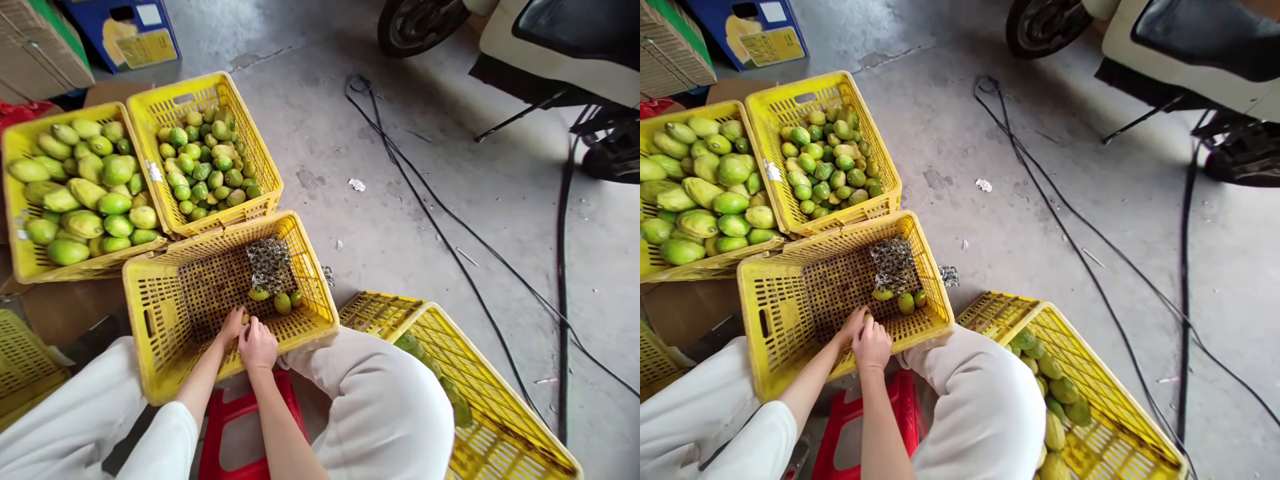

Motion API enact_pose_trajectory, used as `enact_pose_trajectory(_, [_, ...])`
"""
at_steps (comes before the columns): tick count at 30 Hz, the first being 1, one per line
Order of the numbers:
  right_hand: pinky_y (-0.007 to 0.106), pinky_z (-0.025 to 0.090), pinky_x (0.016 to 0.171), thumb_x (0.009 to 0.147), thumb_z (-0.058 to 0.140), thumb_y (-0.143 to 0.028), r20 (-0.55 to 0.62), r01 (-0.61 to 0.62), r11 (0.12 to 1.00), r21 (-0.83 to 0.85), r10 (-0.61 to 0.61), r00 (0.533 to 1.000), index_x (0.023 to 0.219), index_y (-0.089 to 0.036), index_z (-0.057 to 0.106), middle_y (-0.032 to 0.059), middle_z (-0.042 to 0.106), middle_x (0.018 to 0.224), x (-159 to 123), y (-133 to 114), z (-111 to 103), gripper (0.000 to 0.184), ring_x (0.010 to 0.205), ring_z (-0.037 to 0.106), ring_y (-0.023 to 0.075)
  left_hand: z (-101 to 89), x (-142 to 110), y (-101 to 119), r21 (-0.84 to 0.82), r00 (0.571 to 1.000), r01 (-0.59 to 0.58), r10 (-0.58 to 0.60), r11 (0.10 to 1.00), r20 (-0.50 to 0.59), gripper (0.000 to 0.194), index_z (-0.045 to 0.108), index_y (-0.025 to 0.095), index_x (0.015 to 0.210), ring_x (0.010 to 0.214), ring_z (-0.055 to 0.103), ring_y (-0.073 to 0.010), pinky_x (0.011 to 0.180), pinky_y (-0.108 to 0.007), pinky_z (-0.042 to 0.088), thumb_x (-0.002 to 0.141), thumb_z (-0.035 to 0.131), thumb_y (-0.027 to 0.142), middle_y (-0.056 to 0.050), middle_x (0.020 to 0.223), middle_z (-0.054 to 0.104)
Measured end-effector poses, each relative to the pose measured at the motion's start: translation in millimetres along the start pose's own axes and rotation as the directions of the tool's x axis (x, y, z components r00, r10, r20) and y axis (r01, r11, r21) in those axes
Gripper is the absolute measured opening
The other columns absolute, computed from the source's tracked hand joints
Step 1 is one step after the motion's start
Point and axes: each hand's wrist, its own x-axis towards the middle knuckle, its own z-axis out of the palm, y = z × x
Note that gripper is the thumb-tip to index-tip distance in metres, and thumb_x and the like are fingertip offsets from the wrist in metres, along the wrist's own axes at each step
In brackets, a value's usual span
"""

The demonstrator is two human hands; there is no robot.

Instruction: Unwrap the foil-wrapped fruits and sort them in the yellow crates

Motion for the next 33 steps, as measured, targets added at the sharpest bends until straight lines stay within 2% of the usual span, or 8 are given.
enact_pose_trajectory(7, [0.032, 0.05, 0.068, 0.092, 0.058, -0.028, 0.048, -0.013, 0.998, 0.06, 0.011, 0.999, 0.122, -0.017, 0.065, 0.0099, 0.071, 0.099, 3, -6, -10, 0.033, 0.089, 0.068, 0.0232, -35.1, -18, 19, -0.412, 0.992, 0.124, -0.101, 0.903, 0.077, 0.041, 0.066, 0.019, 0.093, 0.08, 0.07, -0.0173, 0.072, -0.029, 0.058, 0.07, 0.087, 0.045, -0.007, 0.093, 0.073])
enact_pose_trajectory(15, [0.033, 0.056, 0.069, 0.086, 0.068, -0.031, 0.069, -0.013, 0.995, 0.096, 0.006, 0.998, 0.143, -0.022, 0.055, 0.0134, 0.065, 0.121, 5, -7, -11, 0.059, 0.101, 0.065, 0.0256, -44.4, -24, 26, -0.49, 0.982, 0.171, -0.106, 0.855, 0.159, 0.049, 0.066, 0.02, 0.081, 0.066, 0.063, -0.0148, 0.061, -0.027, 0.051, 0.055, 0.094, 0.051, -0.001, 0.074, 0.066])
enact_pose_trajectory(18, [0.033, 0.057, 0.069, 0.085, 0.069, -0.03, 0.055, -0.001, 0.996, 0.084, -0.003, 0.998, 0.139, -0.023, 0.058, 0.0138, 0.064, 0.118, 4, -6, -8, 0.055, 0.1, 0.065, 0.0261, -49.3, -19, 19, -0.471, 0.972, 0.199, -0.114, 0.859, 0.204, 0.048, 0.069, 0.021, 0.082, 0.074, 0.068, -0.0184, 0.069, -0.029, 0.054, 0.062, 0.089, 0.06, -0.004, 0.081, 0.071])
enact_pose_trajectory(20, [0.033, 0.057, 0.068, 0.085, 0.068, -0.03, 0.034, 0.007, 0.996, 0.083, -0.01, 0.999, 0.137, -0.021, 0.06, 0.0141, 0.064, 0.115, 3, -5, -7, 0.053, 0.098, 0.065, 0.0264, -49.3, -10, 19, -0.407, 0.973, 0.182, -0.104, 0.895, 0.205, 0.054, 0.07, 0.02, 0.085, 0.083, 0.072, -0.0215, 0.075, -0.032, 0.056, 0.075, 0.072, 0.073, -0.008, 0.088, 0.074])
enact_pose_trajectory(23, [0.032, 0.057, 0.067, 0.083, 0.068, -0.028, 0.008, 0.014, 0.996, 0.09, -0.015, 1.0, 0.134, -0.021, 0.061, 0.0138, 0.064, 0.114, 2, -4, -5, 0.052, 0.096, 0.064, 0.0263, -39.2, 17, 26, -0.2, 0.997, 0.057, -0.046, 0.978, 0.059, 0.059, 0.07, 0.018, 0.1, 0.11, 0.07, -0.0254, 0.091, -0.035, 0.055, 0.089, 0.052, 0.074, -0.014, 0.114, 0.074])
enact_pose_trajectory(27, [0.032, 0.057, 0.068, 0.08, 0.069, -0.025, -0.016, 0.01, 0.997, 0.081, -0.009, 1.0, 0.132, -0.022, 0.061, 0.0133, 0.064, 0.116, 1, -5, -3, 0.053, 0.094, 0.065, 0.025, -14.0, 56, 41, 0.004, 0.997, -0.031, 0.031, 1.0, -0.078, 0.068, 0.06, 0.017, 0.122, 0.14, 0.052, -0.0305, 0.113, -0.037, 0.042, 0.068, 0.086, 0.05, -0.02, 0.148, 0.055])
enact_pose_trajectory(30, [0.031, 0.057, 0.069, 0.078, 0.069, -0.023, -0.029, 0.008, 0.998, 0.062, -0.006, 1.0, 0.13, -0.023, 0.063, 0.013, 0.065, 0.115, 1, -5, 0, 0.052, 0.091, 0.067, 0.0243, 2.7, 74, 49, 0.118, 0.996, -0.052, 0.061, 0.992, -0.072, 0.081, 0.06, 0.017, 0.121, 0.143, 0.049, -0.0357, 0.115, -0.039, 0.038, 0.052, 0.096, 0.04, -0.021, 0.145, 0.057])
enact_pose_trajectory(33, [0.031, 0.056, 0.066, 0.079, 0.068, -0.024, -0.019, -0.009, 0.999, 0.035, 0.01, 1.0, 0.131, -0.021, 0.063, 0.0122, 0.065, 0.109, 1, -5, 2, 0.052, 0.084, 0.067, 0.0234, 12.8, 80, 51, 0.198, 0.994, -0.035, 0.054, 0.98, -0.091, 0.078, 0.062, 0.017, 0.117, 0.141, 0.05, -0.0392, 0.112, -0.04, 0.04, 0.052, 0.095, 0.045, -0.022, 0.139, 0.062])
